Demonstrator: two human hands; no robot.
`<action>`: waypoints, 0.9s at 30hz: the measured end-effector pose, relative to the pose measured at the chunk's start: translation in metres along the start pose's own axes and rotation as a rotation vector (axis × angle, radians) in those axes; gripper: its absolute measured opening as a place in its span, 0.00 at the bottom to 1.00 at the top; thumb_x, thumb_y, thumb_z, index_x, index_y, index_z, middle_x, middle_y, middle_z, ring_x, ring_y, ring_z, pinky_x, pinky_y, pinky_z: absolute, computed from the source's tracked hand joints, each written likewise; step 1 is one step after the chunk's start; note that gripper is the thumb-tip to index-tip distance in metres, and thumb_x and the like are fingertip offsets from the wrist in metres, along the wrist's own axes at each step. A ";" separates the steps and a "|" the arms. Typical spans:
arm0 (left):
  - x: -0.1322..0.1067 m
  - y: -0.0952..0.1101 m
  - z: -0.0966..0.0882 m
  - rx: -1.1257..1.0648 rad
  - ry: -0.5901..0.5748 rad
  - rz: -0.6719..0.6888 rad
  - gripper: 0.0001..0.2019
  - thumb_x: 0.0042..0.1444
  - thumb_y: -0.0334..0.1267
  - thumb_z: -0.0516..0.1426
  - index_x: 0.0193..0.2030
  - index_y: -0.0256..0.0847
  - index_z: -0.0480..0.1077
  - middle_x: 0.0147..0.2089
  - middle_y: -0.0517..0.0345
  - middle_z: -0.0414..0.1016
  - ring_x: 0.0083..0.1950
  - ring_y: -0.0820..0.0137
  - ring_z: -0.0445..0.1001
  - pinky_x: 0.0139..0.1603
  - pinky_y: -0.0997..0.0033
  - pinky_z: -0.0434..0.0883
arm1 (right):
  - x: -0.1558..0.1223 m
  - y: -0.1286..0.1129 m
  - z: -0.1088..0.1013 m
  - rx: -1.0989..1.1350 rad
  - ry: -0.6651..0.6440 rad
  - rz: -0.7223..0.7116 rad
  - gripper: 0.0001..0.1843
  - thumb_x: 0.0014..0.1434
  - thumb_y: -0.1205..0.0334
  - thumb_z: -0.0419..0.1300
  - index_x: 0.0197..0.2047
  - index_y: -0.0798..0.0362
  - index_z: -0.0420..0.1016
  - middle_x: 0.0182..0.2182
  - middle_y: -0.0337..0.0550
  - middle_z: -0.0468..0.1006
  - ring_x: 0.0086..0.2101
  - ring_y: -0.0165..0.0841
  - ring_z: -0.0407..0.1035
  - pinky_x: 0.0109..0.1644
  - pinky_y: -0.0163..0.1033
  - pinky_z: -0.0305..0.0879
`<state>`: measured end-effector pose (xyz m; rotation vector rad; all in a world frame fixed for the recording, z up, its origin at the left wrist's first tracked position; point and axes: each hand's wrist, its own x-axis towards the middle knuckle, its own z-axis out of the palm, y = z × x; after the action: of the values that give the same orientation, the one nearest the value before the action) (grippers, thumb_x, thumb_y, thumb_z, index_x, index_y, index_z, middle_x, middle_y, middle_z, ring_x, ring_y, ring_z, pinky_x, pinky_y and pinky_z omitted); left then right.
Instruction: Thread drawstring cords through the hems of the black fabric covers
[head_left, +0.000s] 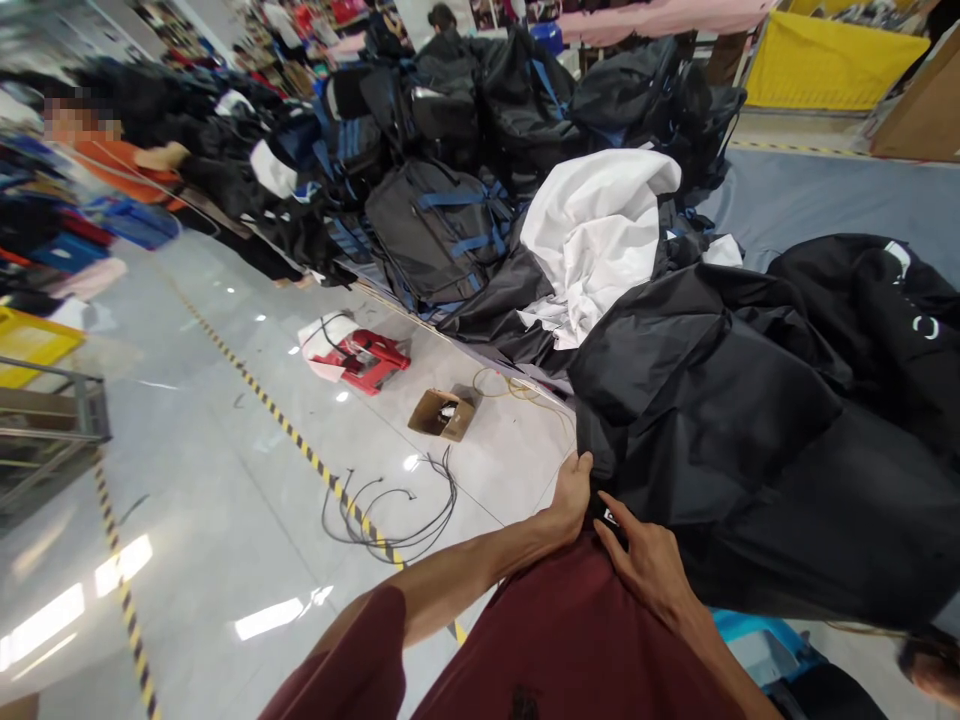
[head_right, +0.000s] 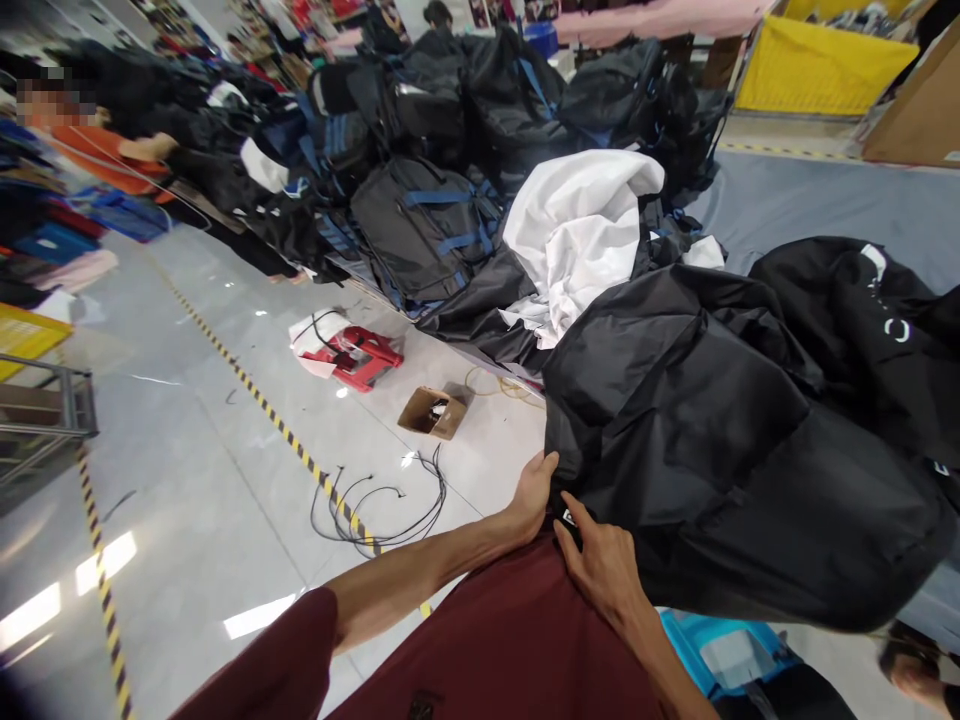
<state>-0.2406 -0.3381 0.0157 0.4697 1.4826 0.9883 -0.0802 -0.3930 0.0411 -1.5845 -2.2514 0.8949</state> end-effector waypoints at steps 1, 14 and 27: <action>0.005 0.005 -0.001 -0.015 -0.035 -0.021 0.18 0.59 0.54 0.66 0.47 0.43 0.78 0.42 0.50 0.84 0.48 0.57 0.81 0.50 0.58 0.77 | 0.001 0.002 0.000 0.011 0.000 0.017 0.26 0.78 0.49 0.53 0.73 0.46 0.74 0.31 0.40 0.88 0.30 0.39 0.84 0.32 0.35 0.69; 0.082 0.041 0.001 -0.009 -0.023 0.065 0.23 0.51 0.56 0.72 0.30 0.38 0.73 0.26 0.59 0.72 0.28 0.72 0.66 0.31 0.72 0.64 | 0.006 0.009 0.001 -0.044 0.046 0.021 0.26 0.79 0.50 0.51 0.73 0.46 0.73 0.34 0.41 0.88 0.30 0.39 0.84 0.32 0.36 0.67; 0.080 0.051 0.026 -0.282 0.143 0.184 0.11 0.62 0.41 0.63 0.32 0.41 0.68 0.28 0.62 0.69 0.31 0.72 0.68 0.35 0.72 0.69 | 0.000 0.013 -0.017 0.061 0.204 0.018 0.36 0.75 0.39 0.55 0.78 0.46 0.66 0.51 0.48 0.87 0.43 0.40 0.84 0.43 0.38 0.74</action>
<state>-0.2437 -0.2394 0.0108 0.3402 1.4149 1.3786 -0.0617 -0.3840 0.0466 -1.5937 -2.0542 0.7616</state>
